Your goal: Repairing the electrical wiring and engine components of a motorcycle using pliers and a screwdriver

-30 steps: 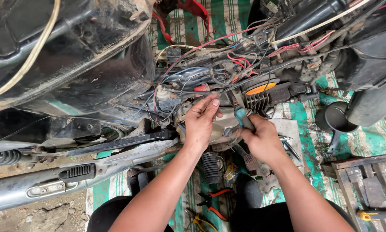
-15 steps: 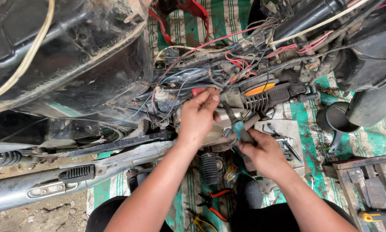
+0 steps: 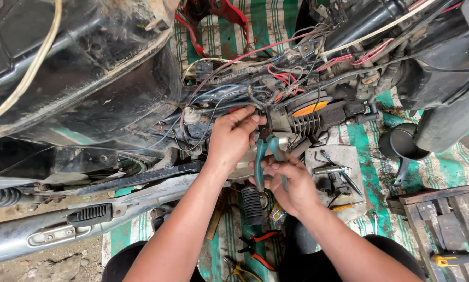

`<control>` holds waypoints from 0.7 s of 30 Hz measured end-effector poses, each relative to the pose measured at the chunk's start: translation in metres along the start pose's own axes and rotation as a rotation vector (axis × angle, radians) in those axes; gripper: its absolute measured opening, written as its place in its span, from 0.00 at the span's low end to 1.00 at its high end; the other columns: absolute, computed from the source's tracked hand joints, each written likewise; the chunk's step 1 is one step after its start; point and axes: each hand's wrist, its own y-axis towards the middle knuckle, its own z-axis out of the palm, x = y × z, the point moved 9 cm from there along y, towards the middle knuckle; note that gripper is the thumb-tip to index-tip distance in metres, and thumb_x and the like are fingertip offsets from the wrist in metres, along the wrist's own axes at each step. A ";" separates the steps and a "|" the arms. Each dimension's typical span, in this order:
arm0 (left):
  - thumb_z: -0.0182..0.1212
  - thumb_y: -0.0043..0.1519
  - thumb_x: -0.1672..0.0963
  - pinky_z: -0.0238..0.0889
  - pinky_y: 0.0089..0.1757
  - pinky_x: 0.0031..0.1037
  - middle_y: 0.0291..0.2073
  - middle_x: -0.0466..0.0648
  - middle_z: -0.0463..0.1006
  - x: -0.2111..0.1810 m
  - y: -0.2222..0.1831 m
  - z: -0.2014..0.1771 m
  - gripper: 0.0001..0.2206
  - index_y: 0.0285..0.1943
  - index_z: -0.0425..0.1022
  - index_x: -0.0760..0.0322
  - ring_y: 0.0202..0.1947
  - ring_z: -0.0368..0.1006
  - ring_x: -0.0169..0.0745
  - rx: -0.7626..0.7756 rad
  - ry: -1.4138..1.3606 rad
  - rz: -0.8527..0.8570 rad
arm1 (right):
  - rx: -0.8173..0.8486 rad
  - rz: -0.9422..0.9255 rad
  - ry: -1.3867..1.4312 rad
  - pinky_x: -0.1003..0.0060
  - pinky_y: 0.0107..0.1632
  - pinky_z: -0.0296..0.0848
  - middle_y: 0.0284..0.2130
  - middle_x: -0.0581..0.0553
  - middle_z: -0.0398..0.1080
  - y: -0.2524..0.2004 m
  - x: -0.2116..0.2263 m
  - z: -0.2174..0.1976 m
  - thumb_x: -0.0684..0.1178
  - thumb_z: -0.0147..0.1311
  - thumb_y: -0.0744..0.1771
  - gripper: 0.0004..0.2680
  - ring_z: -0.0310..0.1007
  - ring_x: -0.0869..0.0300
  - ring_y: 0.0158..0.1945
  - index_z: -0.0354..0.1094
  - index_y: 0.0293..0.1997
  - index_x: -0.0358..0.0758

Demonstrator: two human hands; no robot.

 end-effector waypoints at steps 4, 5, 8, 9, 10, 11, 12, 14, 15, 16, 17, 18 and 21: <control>0.64 0.66 0.60 0.71 0.26 0.25 0.37 0.57 0.91 -0.010 -0.006 -0.001 0.19 0.65 0.79 0.79 0.18 0.77 0.32 0.021 0.004 -0.003 | -0.048 -0.110 0.023 0.27 0.53 0.84 0.37 0.40 0.79 0.010 -0.033 -0.013 0.38 0.56 0.67 0.04 0.82 0.43 0.51 0.75 0.44 0.34; 0.64 0.67 0.59 0.72 0.27 0.24 0.38 0.56 0.91 -0.011 -0.006 -0.001 0.19 0.66 0.79 0.78 0.19 0.77 0.32 0.020 0.022 -0.002 | -0.079 -0.166 -0.011 0.31 0.53 0.85 0.38 0.39 0.78 0.005 -0.026 -0.002 0.38 0.55 0.68 0.04 0.82 0.43 0.52 0.74 0.45 0.33; 0.63 0.68 0.57 0.76 0.32 0.26 0.39 0.50 0.92 -0.021 -0.012 -0.004 0.18 0.65 0.81 0.71 0.23 0.82 0.35 0.023 0.157 0.009 | -0.125 -0.283 0.005 0.39 0.49 0.86 0.37 0.38 0.76 0.000 -0.027 0.016 0.36 0.55 0.68 0.04 0.82 0.44 0.49 0.72 0.46 0.31; 0.63 0.68 0.56 0.79 0.36 0.29 0.39 0.46 0.92 -0.025 -0.016 -0.006 0.17 0.64 0.84 0.66 0.26 0.87 0.38 0.026 0.277 0.016 | -0.143 -0.341 0.058 0.43 0.45 0.85 0.36 0.39 0.75 -0.002 -0.030 0.018 0.35 0.56 0.68 0.04 0.82 0.46 0.45 0.72 0.45 0.30; 0.63 0.68 0.56 0.79 0.36 0.29 0.39 0.46 0.92 -0.025 -0.017 -0.009 0.17 0.64 0.84 0.66 0.26 0.87 0.38 0.024 0.279 0.014 | -0.143 -0.337 0.060 0.43 0.45 0.85 0.36 0.39 0.75 -0.002 -0.033 0.017 0.35 0.56 0.68 0.04 0.82 0.46 0.45 0.72 0.45 0.30; 0.64 0.68 0.54 0.80 0.39 0.30 0.38 0.45 0.92 -0.025 -0.017 -0.010 0.18 0.65 0.84 0.63 0.29 0.87 0.38 0.030 0.346 0.009 | -0.131 -0.364 -0.006 0.46 0.43 0.85 0.35 0.40 0.75 -0.001 -0.031 0.017 0.35 0.56 0.69 0.03 0.81 0.49 0.42 0.72 0.45 0.31; 0.65 0.67 0.52 0.80 0.43 0.32 0.38 0.44 0.92 -0.025 -0.016 -0.010 0.19 0.66 0.84 0.60 0.31 0.88 0.37 0.035 0.414 0.005 | -0.119 -0.390 -0.072 0.50 0.42 0.85 0.34 0.41 0.74 0.000 -0.030 0.016 0.36 0.56 0.69 0.02 0.81 0.51 0.40 0.72 0.44 0.31; 0.65 0.68 0.51 0.80 0.47 0.36 0.43 0.43 0.92 -0.014 -0.017 -0.007 0.18 0.66 0.84 0.56 0.41 0.87 0.42 0.014 0.464 0.050 | -0.096 -0.394 -0.267 0.54 0.39 0.80 0.33 0.42 0.72 0.007 -0.029 -0.006 0.36 0.57 0.68 0.03 0.77 0.54 0.38 0.73 0.44 0.30; 0.64 0.68 0.50 0.79 0.52 0.41 0.49 0.41 0.91 -0.011 -0.017 -0.007 0.18 0.66 0.85 0.51 0.51 0.87 0.47 -0.014 0.513 0.098 | -0.065 -0.393 -0.463 0.58 0.36 0.76 0.31 0.44 0.70 0.011 -0.031 -0.014 0.35 0.58 0.67 0.03 0.73 0.57 0.35 0.75 0.44 0.29; 0.64 0.68 0.50 0.79 0.52 0.41 0.49 0.41 0.91 -0.010 -0.020 -0.005 0.18 0.66 0.85 0.51 0.51 0.87 0.47 -0.013 0.512 0.096 | -0.066 -0.391 -0.464 0.58 0.36 0.76 0.31 0.44 0.70 0.001 -0.018 -0.010 0.35 0.58 0.67 0.03 0.73 0.57 0.35 0.75 0.44 0.29; 0.63 0.69 0.51 0.78 0.53 0.46 0.51 0.45 0.91 -0.012 -0.022 -0.003 0.18 0.67 0.84 0.53 0.52 0.86 0.54 -0.023 0.512 0.126 | -0.049 -0.337 -0.465 0.58 0.35 0.75 0.28 0.44 0.68 -0.006 -0.010 -0.005 0.36 0.57 0.67 0.04 0.70 0.58 0.32 0.76 0.45 0.28; 0.61 0.70 0.52 0.77 0.53 0.51 0.52 0.50 0.90 -0.013 -0.024 -0.001 0.19 0.68 0.84 0.55 0.53 0.85 0.61 -0.032 0.511 0.156 | -0.031 -0.283 -0.466 0.58 0.35 0.75 0.26 0.45 0.66 -0.014 -0.002 -0.001 0.37 0.57 0.67 0.06 0.67 0.58 0.29 0.77 0.46 0.28; 0.58 0.70 0.53 0.68 0.61 0.39 0.65 0.55 0.83 -0.009 -0.037 0.013 0.27 0.81 0.67 0.61 0.65 0.79 0.55 0.052 0.473 0.151 | -0.224 0.129 -0.360 0.55 0.42 0.67 0.44 0.31 0.82 -0.036 -0.010 -0.051 0.34 0.50 0.67 0.05 0.76 0.46 0.39 0.70 0.44 0.30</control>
